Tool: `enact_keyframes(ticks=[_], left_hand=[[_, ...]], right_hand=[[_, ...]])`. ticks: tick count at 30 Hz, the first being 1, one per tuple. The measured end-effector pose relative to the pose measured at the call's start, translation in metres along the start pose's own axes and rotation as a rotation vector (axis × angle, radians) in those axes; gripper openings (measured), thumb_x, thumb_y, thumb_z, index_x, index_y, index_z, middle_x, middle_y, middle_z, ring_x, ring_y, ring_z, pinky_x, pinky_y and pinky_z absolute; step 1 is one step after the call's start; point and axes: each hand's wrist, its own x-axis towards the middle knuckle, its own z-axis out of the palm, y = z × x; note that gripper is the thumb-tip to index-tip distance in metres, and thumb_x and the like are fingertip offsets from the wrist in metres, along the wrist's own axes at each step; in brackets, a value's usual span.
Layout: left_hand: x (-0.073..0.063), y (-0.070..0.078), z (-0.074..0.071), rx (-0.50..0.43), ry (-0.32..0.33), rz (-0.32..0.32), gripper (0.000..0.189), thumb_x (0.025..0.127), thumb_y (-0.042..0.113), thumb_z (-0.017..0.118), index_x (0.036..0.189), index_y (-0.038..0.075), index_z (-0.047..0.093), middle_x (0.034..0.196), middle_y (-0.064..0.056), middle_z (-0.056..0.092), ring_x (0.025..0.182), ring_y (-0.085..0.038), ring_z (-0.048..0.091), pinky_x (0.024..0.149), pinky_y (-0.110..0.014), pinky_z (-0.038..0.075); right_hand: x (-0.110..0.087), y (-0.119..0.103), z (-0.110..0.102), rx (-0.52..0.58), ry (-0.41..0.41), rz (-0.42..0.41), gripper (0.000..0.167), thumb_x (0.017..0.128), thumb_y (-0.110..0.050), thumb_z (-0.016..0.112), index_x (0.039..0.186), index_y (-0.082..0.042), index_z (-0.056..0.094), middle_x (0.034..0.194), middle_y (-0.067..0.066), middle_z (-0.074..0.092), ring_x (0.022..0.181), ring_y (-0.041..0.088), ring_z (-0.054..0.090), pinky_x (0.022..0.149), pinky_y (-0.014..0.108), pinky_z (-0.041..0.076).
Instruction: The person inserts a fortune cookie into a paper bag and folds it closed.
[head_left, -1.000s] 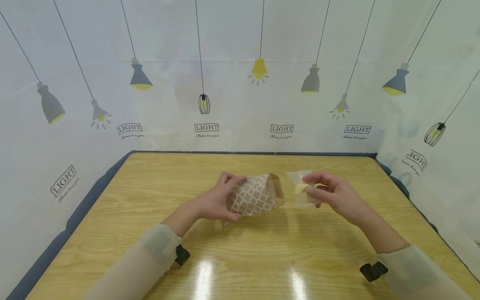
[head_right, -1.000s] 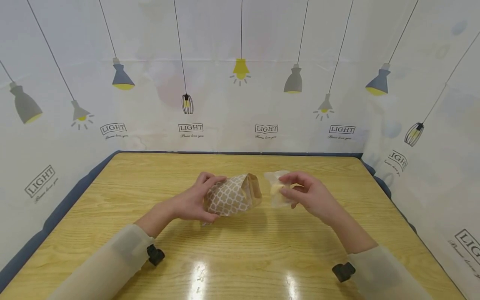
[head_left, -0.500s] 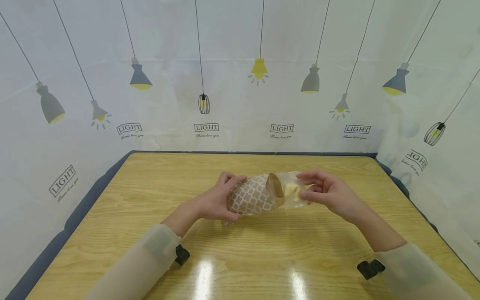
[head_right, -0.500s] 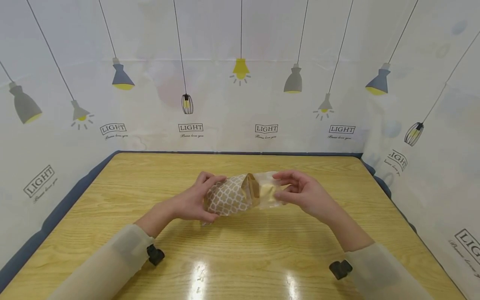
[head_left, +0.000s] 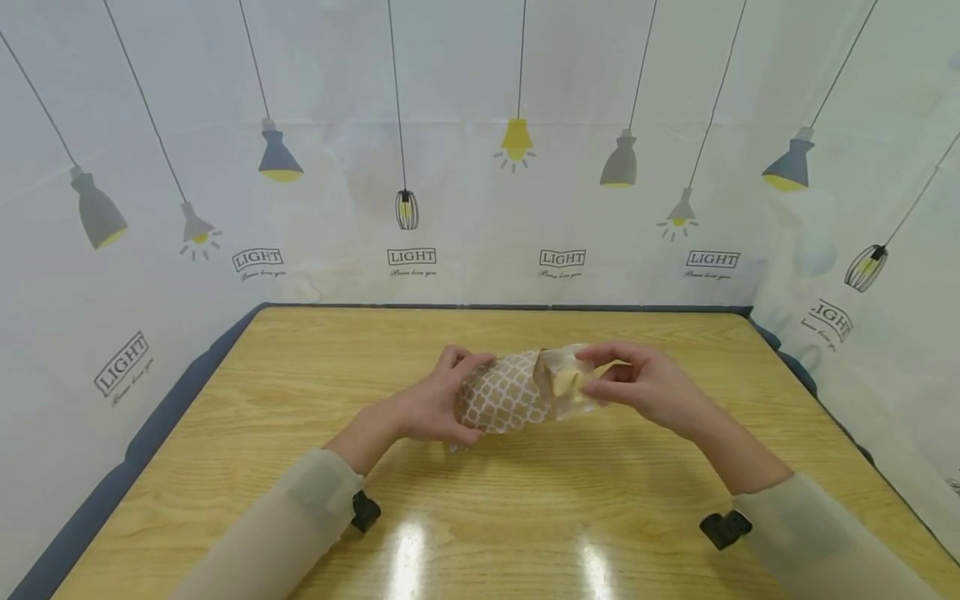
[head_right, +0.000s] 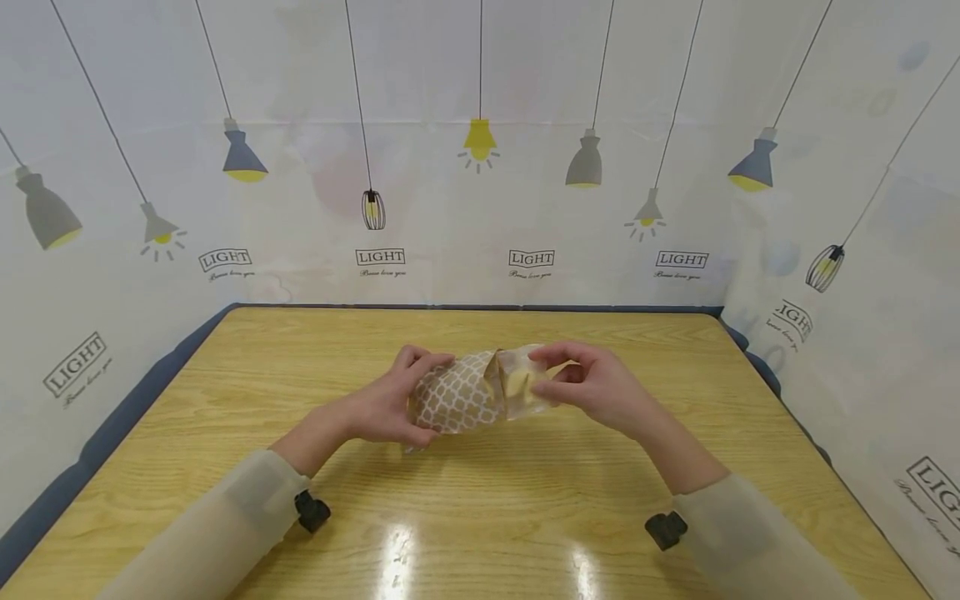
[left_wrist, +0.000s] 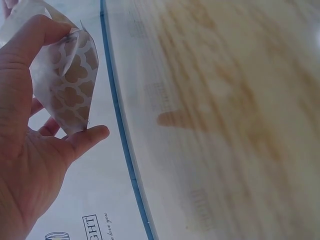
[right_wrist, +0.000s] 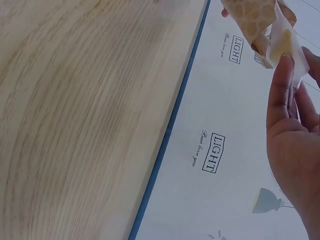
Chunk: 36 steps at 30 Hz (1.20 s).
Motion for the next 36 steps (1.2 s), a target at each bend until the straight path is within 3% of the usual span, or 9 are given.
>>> enact_keyframes(ticks=[11,22,29,36], left_hand=[[0.002,-0.004,0.0,0.006,0.0,-0.001,0.112,0.08,0.018,0.093,0.172,0.023,0.029,0.157,-0.017,0.027,0.142,-0.036,0.044,0.121,-0.055,0.049],[0.002,-0.004,0.0,0.018,0.0,0.004,0.113,0.08,0.018,0.094,0.172,0.021,0.029,0.155,-0.017,0.029,0.139,-0.034,0.045,0.12,-0.053,0.05],[0.001,-0.004,0.0,0.026,0.001,0.005,0.112,0.08,0.02,0.093,0.172,0.021,0.029,0.154,-0.016,0.029,0.139,-0.034,0.045,0.12,-0.053,0.05],[-0.001,-0.006,-0.002,0.023,0.02,0.0,0.113,0.078,0.02,0.093,0.172,0.021,0.03,0.154,-0.017,0.03,0.138,-0.034,0.046,0.12,-0.055,0.05]], right_hand=[[0.009,0.001,0.004,-0.069,0.03,0.006,0.044,0.099,-0.021,0.084,0.138,-0.008,0.071,0.126,0.017,0.067,0.094,0.014,0.071,0.078,0.029,0.065],[0.017,0.005,0.015,-0.158,0.039,-0.058,0.038,0.097,-0.019,0.085,0.132,-0.009,0.074,0.117,0.012,0.07,0.087,0.014,0.063,0.064,0.025,0.052],[0.018,0.001,0.02,-0.118,0.006,-0.071,0.045,0.098,-0.016,0.084,0.139,-0.006,0.069,0.124,0.018,0.067,0.089,0.013,0.065,0.068,0.025,0.056],[0.011,0.005,0.012,-0.087,0.011,-0.044,0.057,0.102,-0.018,0.079,0.156,-0.017,0.06,0.137,0.019,0.067,0.101,0.018,0.073,0.082,0.033,0.065]])
